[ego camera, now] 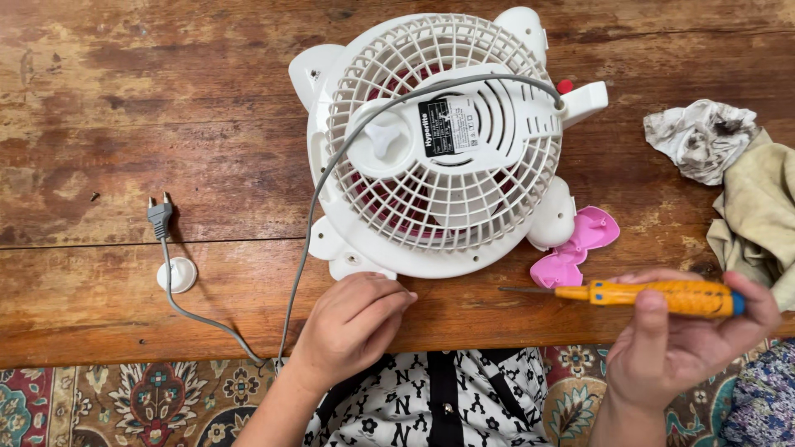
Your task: The person reassembles a small white electric fan by inserting and tightening multiple screws into the base using a yellow screwdriver. They handle the fan and screws, aligning the base and securing it with the tool.
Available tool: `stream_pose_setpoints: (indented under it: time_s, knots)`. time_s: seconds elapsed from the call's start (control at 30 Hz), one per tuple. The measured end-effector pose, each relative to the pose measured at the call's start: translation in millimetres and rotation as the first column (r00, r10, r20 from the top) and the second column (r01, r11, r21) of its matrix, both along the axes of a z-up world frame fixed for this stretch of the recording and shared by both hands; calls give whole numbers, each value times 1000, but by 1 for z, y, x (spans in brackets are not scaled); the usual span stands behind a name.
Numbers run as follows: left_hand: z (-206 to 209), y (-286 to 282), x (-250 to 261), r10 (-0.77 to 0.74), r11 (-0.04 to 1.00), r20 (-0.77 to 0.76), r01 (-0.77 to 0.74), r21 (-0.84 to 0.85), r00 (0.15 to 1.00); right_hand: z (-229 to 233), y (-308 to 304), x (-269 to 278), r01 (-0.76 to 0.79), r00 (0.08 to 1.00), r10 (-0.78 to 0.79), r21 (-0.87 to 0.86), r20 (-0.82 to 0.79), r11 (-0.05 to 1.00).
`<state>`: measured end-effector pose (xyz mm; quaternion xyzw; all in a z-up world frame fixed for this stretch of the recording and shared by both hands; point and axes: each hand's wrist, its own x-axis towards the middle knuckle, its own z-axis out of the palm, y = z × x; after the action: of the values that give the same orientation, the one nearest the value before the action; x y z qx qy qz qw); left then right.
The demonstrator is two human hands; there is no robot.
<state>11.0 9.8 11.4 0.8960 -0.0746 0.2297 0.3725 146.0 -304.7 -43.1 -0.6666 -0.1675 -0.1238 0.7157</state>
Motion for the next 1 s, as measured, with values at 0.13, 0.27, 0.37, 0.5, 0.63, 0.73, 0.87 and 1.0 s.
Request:
stream_pose_setpoints:
  time_s: [0.13, 0.27, 0.37, 0.5, 0.63, 0.73, 0.87, 1.0]
  knots:
    - [-5, 8, -4, 42, 998, 32, -41, -36, 999, 5, -2, -11, -63, 993, 84, -233, 81, 970]
    - [-10, 17, -18, 289, 952, 57, -280, -126, 956, 12, 0, -12, -40, 995, 65, -306, 72, 951]
    - [-11, 22, -32, 471, 865, 7, -461, -199, 882, 17, 5, -8, 8, 995, 20, -268, 103, 964]
    - [-15, 23, -41, 480, 841, -21, -467, -272, 877, 22, 14, -10, 41, 992, -18, -180, 128, 983]
    - [-18, 15, -38, 466, 843, -14, -449, -297, 885, 22, 30, -14, -20, 998, 22, -30, 64, 999]
    - [-13, 11, -35, 492, 804, -62, -480, -350, 868, 21, 45, -16, -58, 997, 58, 14, 47, 998]
    - [-8, 18, -23, 512, 751, -191, -544, -374, 837, 19, 60, -18, -88, 996, 87, 39, 29, 995]
    - [-5, 21, -13, 492, 823, -36, -478, -307, 870, 19, 70, -21, -97, 995, 96, 48, 27, 994]
